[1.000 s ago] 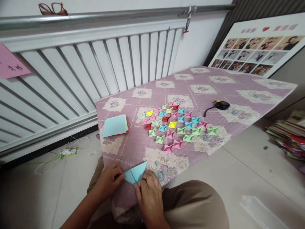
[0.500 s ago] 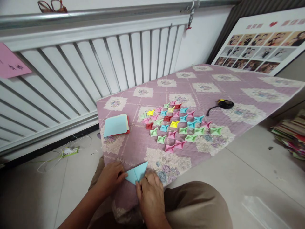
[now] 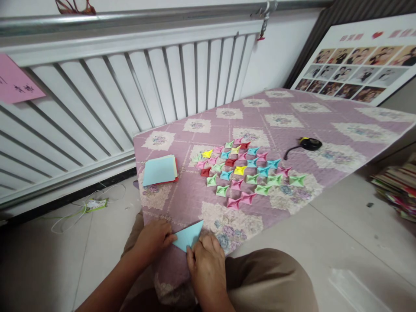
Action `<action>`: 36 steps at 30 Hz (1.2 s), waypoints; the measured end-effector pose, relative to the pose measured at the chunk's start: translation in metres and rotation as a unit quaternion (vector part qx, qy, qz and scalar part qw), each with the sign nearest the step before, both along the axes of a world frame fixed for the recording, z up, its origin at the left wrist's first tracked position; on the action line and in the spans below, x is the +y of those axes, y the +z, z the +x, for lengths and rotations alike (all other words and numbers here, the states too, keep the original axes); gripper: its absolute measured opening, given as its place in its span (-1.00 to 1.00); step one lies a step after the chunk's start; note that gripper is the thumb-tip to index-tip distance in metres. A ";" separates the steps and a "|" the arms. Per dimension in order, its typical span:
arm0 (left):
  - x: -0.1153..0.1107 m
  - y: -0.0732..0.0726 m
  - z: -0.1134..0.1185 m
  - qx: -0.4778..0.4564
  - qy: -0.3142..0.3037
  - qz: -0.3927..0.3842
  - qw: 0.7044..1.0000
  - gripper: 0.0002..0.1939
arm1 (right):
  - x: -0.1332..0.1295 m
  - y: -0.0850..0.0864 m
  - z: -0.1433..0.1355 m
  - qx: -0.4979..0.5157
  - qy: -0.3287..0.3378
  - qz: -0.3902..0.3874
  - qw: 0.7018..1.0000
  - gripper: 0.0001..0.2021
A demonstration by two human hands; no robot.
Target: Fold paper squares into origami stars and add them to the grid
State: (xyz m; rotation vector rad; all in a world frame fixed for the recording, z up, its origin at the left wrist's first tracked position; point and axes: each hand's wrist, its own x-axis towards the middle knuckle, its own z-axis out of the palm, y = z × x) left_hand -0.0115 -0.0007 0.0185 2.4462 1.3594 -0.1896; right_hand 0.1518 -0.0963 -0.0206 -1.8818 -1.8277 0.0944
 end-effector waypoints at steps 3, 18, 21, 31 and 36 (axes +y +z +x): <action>0.001 0.002 0.002 0.015 -0.007 0.002 1.000 -0.76 | 0.001 0.000 0.000 0.003 0.001 0.002 1.000 -0.81; 0.005 0.000 0.003 0.030 -0.011 0.006 0.999 -0.76 | 0.004 0.005 -0.001 0.004 -0.010 -0.007 1.000 -0.79; 0.002 -0.003 -0.001 0.022 0.001 0.012 1.000 -0.78 | 0.004 0.004 -0.001 0.004 -0.017 -0.008 1.000 -0.80; -0.004 -0.011 -0.014 -0.102 -0.257 0.133 0.952 -0.71 | 0.000 -0.001 0.003 0.039 0.009 0.015 0.999 -0.89; -0.001 -0.005 -0.012 -0.099 -0.323 0.147 0.930 -0.73 | -0.005 -0.006 0.008 0.046 0.031 0.033 0.998 -0.89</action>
